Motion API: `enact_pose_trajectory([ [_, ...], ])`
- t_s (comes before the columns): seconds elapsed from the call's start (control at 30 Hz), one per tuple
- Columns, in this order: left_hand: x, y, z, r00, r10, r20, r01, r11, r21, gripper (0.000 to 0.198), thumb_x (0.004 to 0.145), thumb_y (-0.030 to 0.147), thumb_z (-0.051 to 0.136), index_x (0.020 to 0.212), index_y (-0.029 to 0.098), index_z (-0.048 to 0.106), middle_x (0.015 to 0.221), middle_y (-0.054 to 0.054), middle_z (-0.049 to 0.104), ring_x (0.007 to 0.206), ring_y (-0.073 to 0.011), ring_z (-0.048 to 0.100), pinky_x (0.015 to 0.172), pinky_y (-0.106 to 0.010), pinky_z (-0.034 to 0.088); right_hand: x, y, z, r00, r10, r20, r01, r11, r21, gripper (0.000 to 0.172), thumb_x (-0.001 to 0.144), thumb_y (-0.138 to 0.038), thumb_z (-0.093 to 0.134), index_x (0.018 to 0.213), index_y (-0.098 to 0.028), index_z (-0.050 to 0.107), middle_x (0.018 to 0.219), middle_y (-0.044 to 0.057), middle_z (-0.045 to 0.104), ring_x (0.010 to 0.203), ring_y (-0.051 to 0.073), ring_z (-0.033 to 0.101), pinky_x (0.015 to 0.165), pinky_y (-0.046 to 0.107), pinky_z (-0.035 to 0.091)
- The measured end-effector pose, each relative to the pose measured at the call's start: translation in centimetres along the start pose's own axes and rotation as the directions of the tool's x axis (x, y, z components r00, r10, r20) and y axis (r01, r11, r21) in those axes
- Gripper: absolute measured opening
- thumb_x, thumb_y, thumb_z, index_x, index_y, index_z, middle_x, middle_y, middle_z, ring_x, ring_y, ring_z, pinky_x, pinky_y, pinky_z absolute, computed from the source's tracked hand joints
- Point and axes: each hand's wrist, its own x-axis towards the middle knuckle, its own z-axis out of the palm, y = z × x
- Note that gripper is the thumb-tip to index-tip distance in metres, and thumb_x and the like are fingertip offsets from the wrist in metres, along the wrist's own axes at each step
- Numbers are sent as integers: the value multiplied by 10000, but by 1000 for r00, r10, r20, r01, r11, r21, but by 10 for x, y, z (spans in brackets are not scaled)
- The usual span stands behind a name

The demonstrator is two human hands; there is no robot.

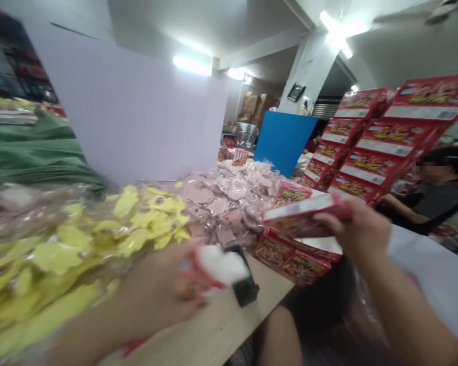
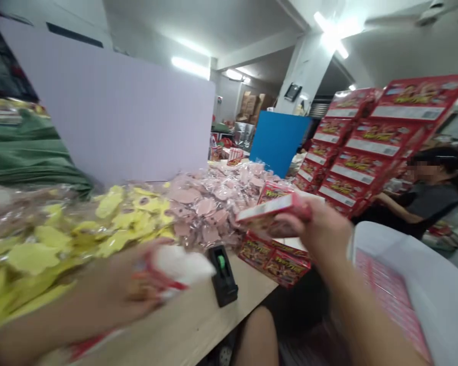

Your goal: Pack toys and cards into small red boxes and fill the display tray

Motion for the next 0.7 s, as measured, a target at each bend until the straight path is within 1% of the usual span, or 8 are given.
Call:
enact_pose_trajectory([
  [0.03,36,23,23,986,153,70,-154,988,-4,726,628,389,689,1282,319,383,1114,0,590,902,-204,606,791,-292,486,17,32,-2,1000,13,-11,-15,991,-134,634,754,-731,309,778,-156,574,624,107,606,567,219,551,453,271,244],
  [0.07,72,45,46,925,342,164,-345,939,-15,777,632,433,663,1321,304,329,1236,-28,518,991,-235,578,855,-319,459,33,58,-1,1000,-1,14,4,969,-246,647,756,-735,288,763,-153,570,627,119,605,568,224,549,445,275,211],
  [0.1,104,65,68,870,443,216,-451,893,-14,901,586,472,673,1359,253,265,1337,-81,418,1037,-274,557,859,-341,458,45,79,3,997,-30,74,52,946,-321,644,768,-728,271,747,-155,564,634,124,607,568,222,550,444,276,188],
  [0.17,156,94,104,821,480,309,-512,859,25,1077,520,542,678,1393,169,168,1411,-169,281,1098,-337,512,861,-383,452,61,106,18,974,-103,204,173,913,-369,618,803,-694,248,735,-161,552,660,118,619,578,208,559,450,271,174],
  [0.23,186,105,126,804,455,381,-514,855,63,1126,492,578,669,1388,123,161,1345,-200,366,1058,-352,534,831,-396,459,68,116,37,949,-166,268,261,891,-372,594,819,-675,253,752,-161,544,684,105,629,602,204,577,461,267,172],
  [0.33,198,99,134,795,435,423,-516,851,95,982,512,592,637,1313,128,309,1116,-144,563,930,-332,595,767,-387,476,68,118,61,931,-205,301,314,870,-380,570,822,-662,283,798,-153,539,713,101,638,627,218,596,467,275,158],
  [0.43,194,93,129,793,428,433,-512,854,94,764,506,579,642,1122,159,473,997,-100,597,824,-303,619,697,-364,492,68,117,75,929,-193,315,308,874,-375,569,824,-658,286,808,-150,540,734,108,646,645,232,607,468,277,162],
  [0.7,194,94,130,775,480,410,-568,814,121,713,496,548,652,1077,174,478,970,-82,578,777,-281,612,671,-378,510,77,127,102,914,-189,358,321,876,-359,573,833,-652,275,829,-146,545,751,110,661,671,252,631,466,281,168],
])
